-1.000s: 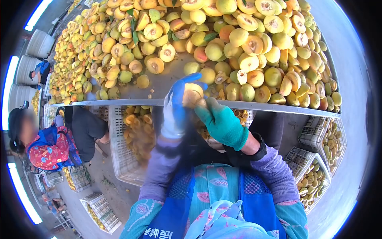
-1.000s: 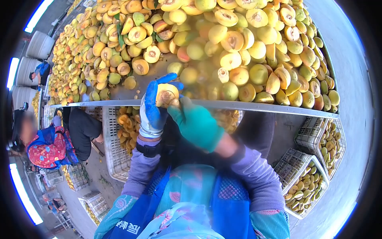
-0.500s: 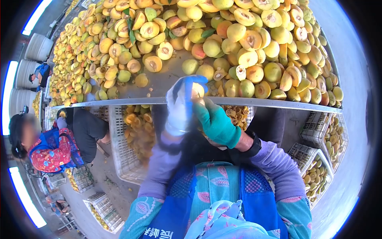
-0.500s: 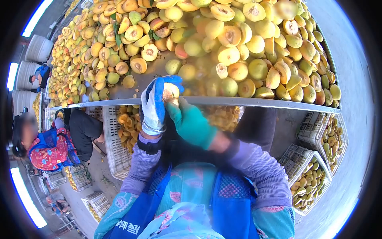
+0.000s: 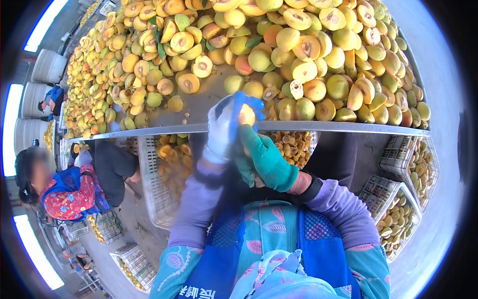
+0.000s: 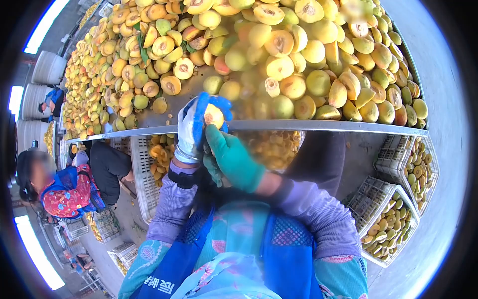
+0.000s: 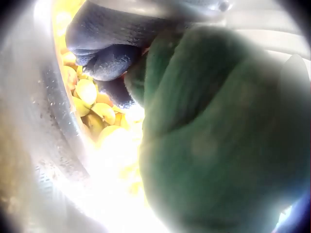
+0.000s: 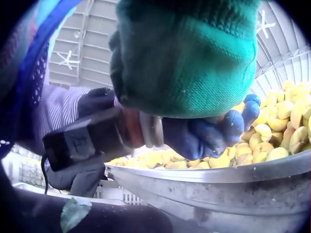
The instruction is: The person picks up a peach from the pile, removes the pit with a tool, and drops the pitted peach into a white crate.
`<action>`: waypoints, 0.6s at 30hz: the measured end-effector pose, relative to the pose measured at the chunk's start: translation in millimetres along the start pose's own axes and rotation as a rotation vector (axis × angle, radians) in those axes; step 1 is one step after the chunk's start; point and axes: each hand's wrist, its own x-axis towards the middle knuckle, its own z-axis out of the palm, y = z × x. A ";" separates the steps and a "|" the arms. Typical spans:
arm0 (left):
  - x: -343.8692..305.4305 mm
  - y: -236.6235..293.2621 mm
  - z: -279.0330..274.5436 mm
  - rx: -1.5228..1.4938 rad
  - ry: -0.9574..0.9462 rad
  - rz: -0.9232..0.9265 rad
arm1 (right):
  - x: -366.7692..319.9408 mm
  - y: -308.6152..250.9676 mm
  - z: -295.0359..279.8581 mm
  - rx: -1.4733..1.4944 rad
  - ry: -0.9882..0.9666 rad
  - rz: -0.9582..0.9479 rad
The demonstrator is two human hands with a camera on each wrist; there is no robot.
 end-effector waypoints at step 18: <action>-48.2 -7.8 -55.3 -0.051 0.335 -0.139 | -16.9 7.8 -30.9 0.955 -0.815 0.266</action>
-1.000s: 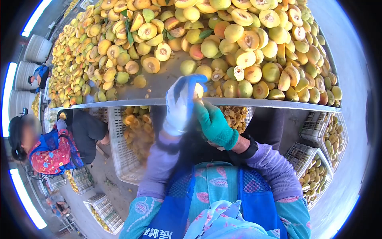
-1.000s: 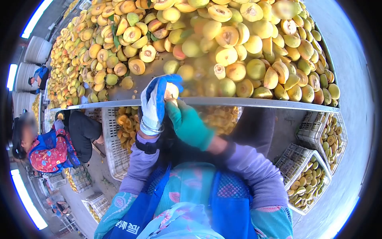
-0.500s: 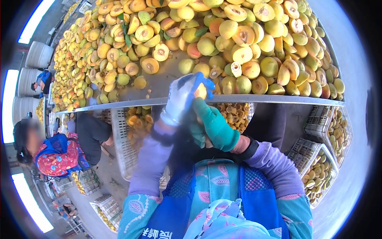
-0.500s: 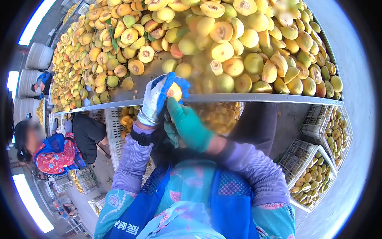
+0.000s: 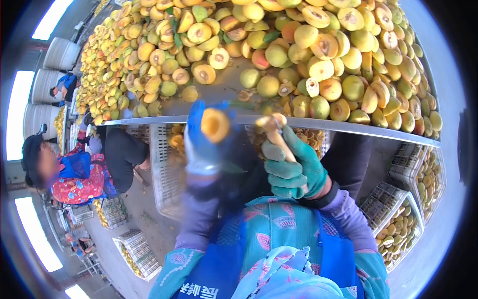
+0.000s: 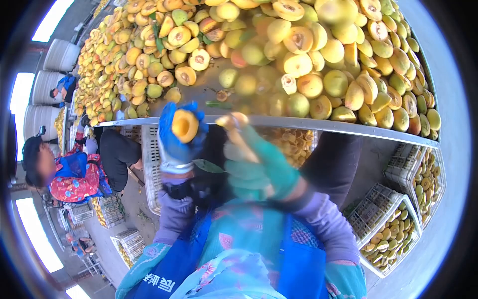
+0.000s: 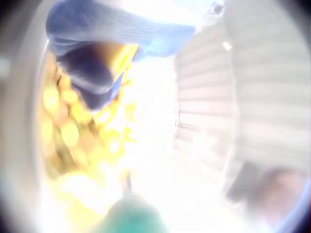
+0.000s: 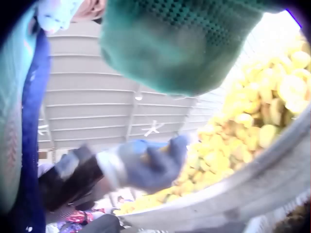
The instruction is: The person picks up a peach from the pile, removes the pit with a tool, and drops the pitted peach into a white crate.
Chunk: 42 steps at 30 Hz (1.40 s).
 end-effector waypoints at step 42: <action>10.7 -25.9 75.1 0.192 -0.021 0.417 | 30.2 3.0 -18.2 -1.258 0.868 -0.528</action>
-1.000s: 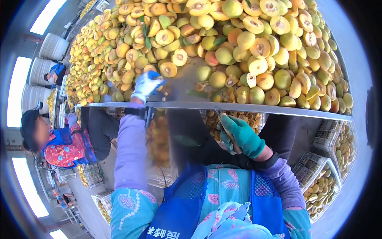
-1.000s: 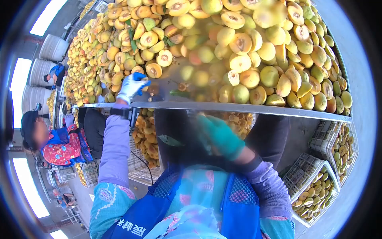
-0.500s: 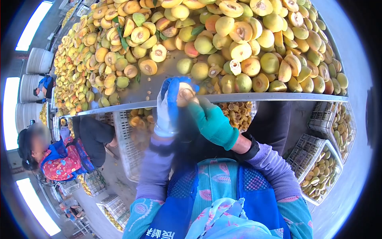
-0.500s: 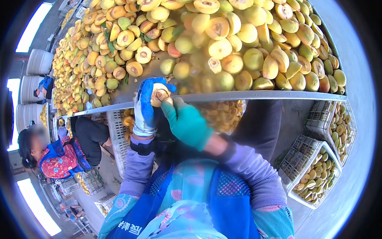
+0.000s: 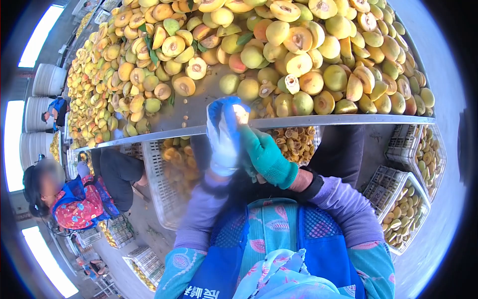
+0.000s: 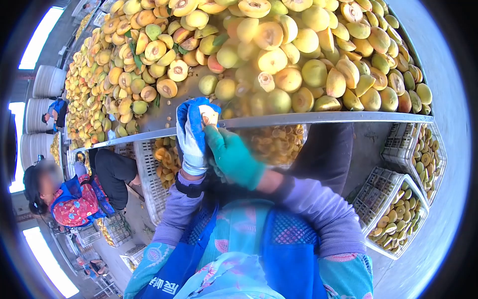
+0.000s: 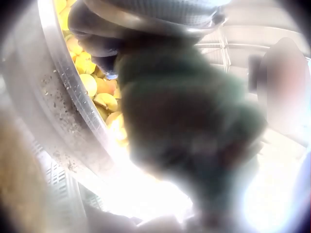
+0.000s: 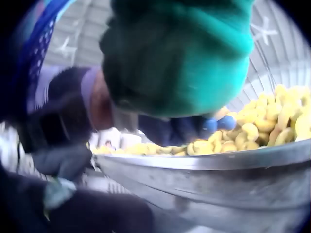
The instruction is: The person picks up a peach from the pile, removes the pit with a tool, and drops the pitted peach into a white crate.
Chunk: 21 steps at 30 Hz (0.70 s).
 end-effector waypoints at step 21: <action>11.6 6.5 -15.1 -0.610 -0.174 -0.415 | -4.4 -5.4 -3.7 1.128 -0.657 0.579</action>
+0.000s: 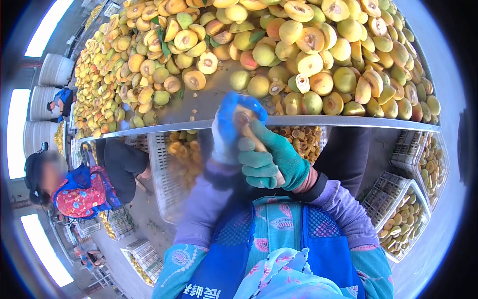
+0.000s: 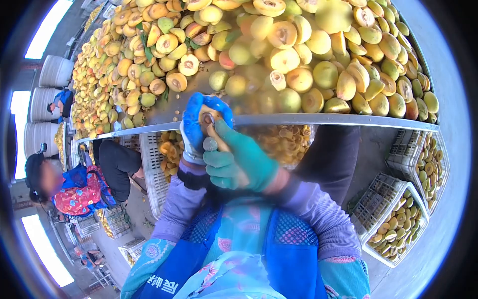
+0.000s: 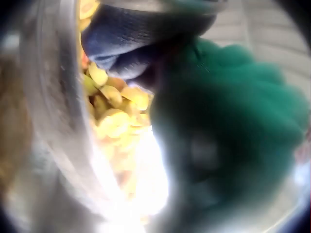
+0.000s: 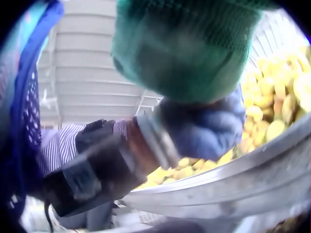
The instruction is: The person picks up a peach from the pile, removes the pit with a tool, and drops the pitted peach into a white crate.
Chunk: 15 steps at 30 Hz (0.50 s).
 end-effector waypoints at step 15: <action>109.7 55.3 -120.2 1.961 0.165 0.023 | -33.6 -3.8 -8.9 -0.939 0.722 -0.227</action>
